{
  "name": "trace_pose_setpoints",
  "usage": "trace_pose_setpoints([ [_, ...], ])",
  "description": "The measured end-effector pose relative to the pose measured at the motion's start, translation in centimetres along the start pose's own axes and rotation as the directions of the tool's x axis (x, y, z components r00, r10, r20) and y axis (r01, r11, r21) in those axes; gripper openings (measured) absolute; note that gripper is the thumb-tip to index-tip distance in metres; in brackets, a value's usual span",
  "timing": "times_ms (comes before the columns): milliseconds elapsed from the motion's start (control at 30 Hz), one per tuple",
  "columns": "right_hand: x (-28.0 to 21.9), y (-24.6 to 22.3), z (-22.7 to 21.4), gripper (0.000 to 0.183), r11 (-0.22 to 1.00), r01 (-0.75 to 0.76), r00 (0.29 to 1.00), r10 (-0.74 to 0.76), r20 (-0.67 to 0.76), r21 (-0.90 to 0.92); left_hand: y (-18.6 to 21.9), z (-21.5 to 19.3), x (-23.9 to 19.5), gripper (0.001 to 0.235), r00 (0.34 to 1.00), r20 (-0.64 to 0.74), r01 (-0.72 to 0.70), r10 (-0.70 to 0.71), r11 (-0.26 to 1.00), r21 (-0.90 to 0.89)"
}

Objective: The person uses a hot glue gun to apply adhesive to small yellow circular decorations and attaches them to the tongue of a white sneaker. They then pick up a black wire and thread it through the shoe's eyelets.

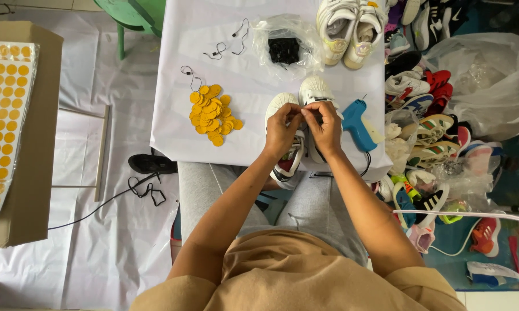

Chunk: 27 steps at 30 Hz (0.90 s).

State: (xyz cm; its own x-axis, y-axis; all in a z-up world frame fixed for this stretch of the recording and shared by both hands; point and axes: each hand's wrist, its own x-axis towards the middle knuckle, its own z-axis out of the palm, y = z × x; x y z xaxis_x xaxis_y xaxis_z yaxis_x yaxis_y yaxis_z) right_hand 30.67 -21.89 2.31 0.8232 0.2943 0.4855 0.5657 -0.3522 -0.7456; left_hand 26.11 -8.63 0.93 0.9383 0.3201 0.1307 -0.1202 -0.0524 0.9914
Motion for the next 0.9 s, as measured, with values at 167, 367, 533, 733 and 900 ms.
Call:
trace_pose_setpoints([
  [167, 0.1, -0.1, 0.1, 0.017, 0.999, -0.008, 1.0, 0.009, 0.016, -0.031, 0.0, -0.1, 0.2, 0.013, 0.999, 0.004, 0.033, -0.033, 0.999, -0.014],
  [367, -0.1, -0.7, -0.3, 0.021, 0.997, -0.051, 0.998, 0.049, 0.035, 0.06, 0.1, 0.0, 0.2, 0.007, 0.998, -0.005, 0.064, -0.064, 0.998, -0.014],
  [533, 0.1, -0.8, -0.3, 0.012, 0.998, -0.018, 1.0, 0.017, 0.022, 0.053, 0.8, 0.1, 0.1, 0.007, 0.998, -0.003, 0.059, -0.059, 0.998, -0.033],
  [733, -0.1, -0.3, -0.6, 0.007, 1.0, 0.015, 1.0, -0.015, 0.025, 0.014, 0.2, 0.4, -0.1, 0.009, 0.999, -0.007, 0.032, -0.032, 0.999, 0.002],
  [900, -0.1, 0.7, -0.6, 0.007, 0.996, 0.079, 0.996, -0.081, 0.048, 0.044, -1.6, 0.9, 0.4, 0.013, 0.999, -0.051, 0.013, -0.012, 1.0, 0.023],
])
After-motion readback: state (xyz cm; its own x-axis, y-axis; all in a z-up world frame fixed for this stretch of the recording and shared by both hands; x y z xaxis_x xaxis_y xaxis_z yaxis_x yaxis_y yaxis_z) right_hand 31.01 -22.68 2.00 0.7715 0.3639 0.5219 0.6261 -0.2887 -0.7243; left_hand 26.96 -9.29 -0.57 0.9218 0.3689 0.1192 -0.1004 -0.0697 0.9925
